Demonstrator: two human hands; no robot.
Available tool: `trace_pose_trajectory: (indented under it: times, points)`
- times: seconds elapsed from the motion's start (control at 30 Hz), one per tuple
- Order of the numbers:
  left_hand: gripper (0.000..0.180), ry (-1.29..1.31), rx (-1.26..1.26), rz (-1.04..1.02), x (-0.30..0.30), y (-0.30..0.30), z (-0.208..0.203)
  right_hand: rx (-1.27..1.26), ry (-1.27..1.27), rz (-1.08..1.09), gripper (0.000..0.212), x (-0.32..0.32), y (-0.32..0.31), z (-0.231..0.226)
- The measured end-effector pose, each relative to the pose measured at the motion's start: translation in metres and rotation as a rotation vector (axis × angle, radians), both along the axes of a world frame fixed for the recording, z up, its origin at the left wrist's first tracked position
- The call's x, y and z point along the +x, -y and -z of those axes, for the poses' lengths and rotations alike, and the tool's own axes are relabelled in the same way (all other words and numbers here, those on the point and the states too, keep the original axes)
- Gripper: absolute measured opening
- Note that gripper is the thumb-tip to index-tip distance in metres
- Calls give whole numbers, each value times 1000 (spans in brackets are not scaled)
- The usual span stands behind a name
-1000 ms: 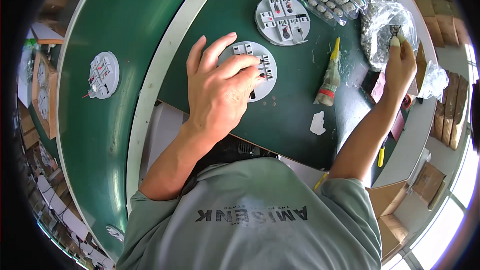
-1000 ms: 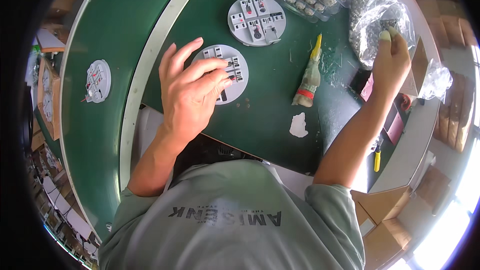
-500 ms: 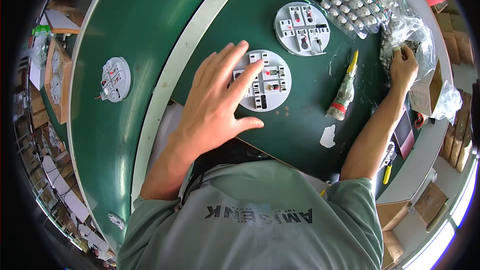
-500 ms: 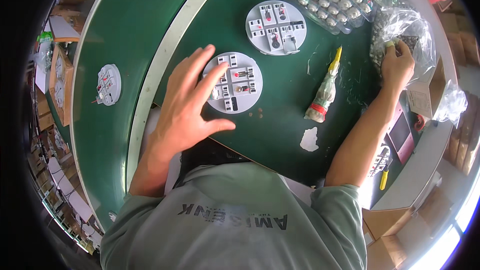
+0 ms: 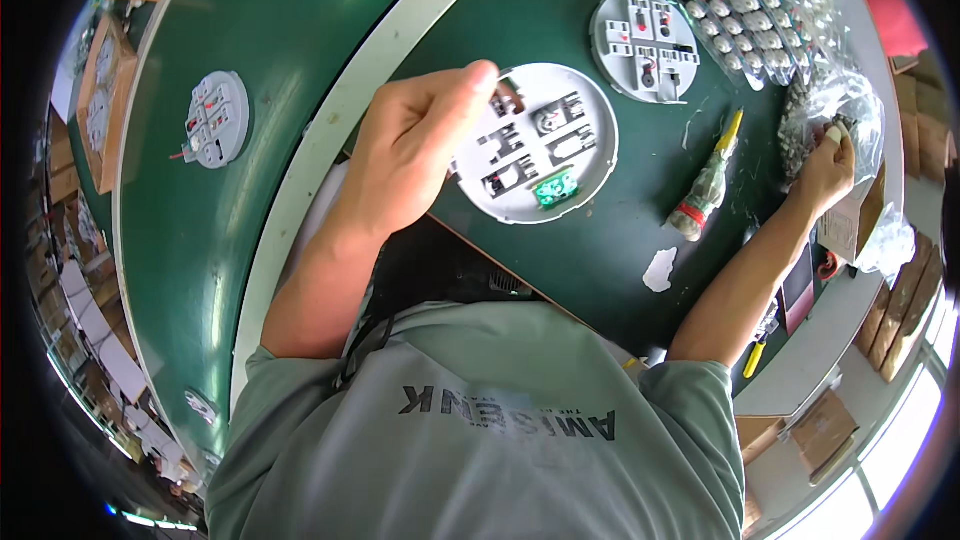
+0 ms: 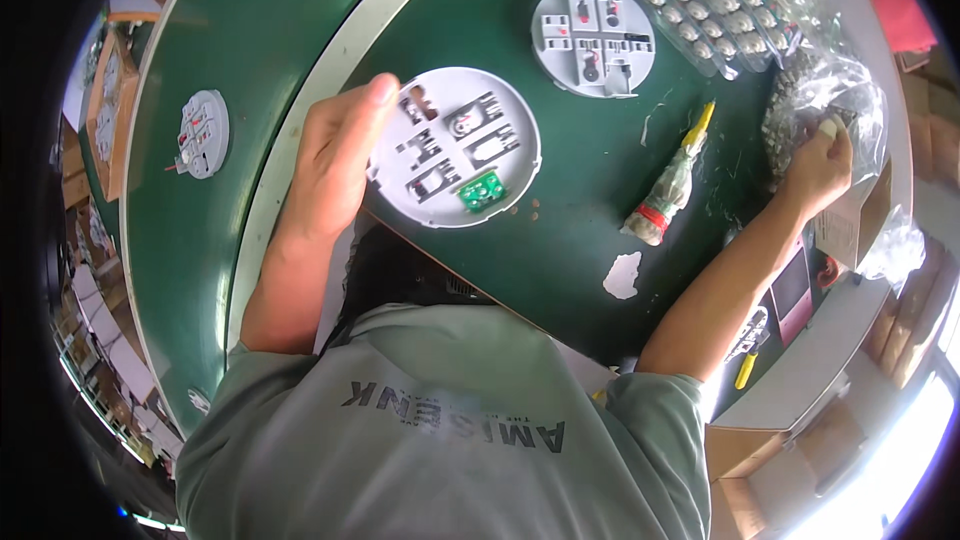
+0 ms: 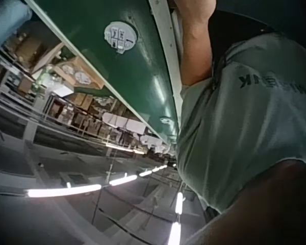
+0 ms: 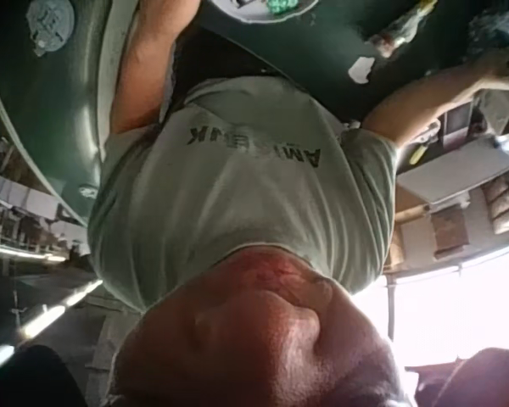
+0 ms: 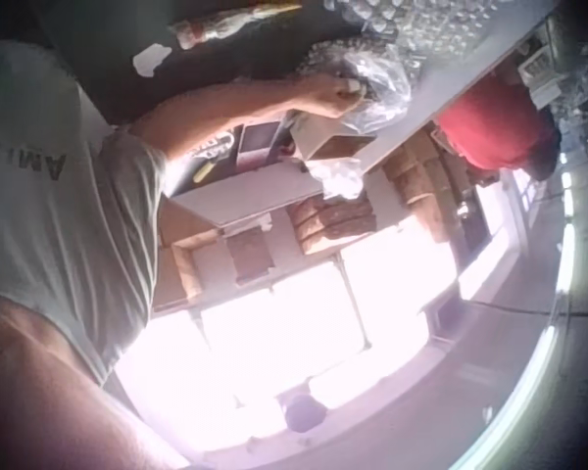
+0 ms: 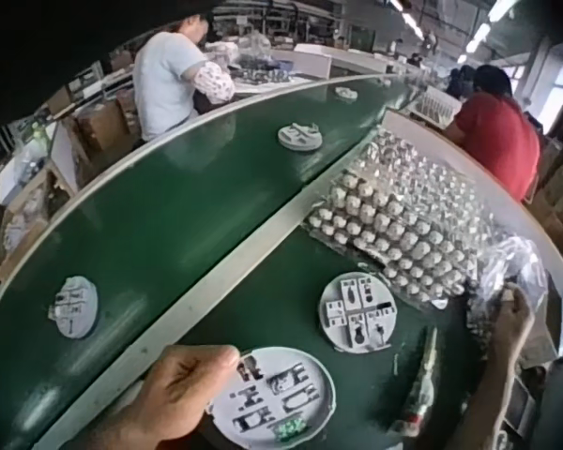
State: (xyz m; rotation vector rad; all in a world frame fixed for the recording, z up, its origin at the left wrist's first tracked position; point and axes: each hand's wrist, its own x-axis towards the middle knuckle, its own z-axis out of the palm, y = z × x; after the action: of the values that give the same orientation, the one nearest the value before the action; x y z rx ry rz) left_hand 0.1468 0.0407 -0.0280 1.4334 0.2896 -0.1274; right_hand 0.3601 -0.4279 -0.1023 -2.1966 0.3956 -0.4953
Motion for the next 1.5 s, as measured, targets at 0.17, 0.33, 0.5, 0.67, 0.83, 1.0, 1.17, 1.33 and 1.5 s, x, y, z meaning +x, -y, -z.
trace_pose_trajectory:
  times: [0.17, 0.33, 0.5, 0.67, 0.83, 1.0, 1.17, 1.33, 1.5]
  points:
    - [53, -64, 65, 38, 7, 0, 7, 162, 91, -18, 33, 1, 2, 8]
    - [58, -90, 146, 83, 10, -3, 12, 179, 147, 100, 30, 0, -9, 6]
    - [55, -162, 160, 181, 12, -14, 15, 104, 89, 51, 26, -8, -21, -3]
    - [55, -152, 167, 195, 14, -18, 17, 148, 68, 44, 26, -12, -27, -8]
    - [53, -128, 124, 188, 16, -18, 18, 219, 94, 50, 25, -11, -22, -3]
    - [57, -67, 102, 125, 16, -14, 24, 231, 115, 44, 25, -11, -19, -2]
    - [57, -35, 76, 131, 16, -16, 17, 251, 174, 61, 27, -12, -23, -3]
    - [50, -117, 48, 234, 15, -27, 21, 253, 184, 62, 27, -16, -29, -6]
    - [56, -17, 45, 149, 15, -19, 21, 243, 199, 58, 28, -17, -28, -7]
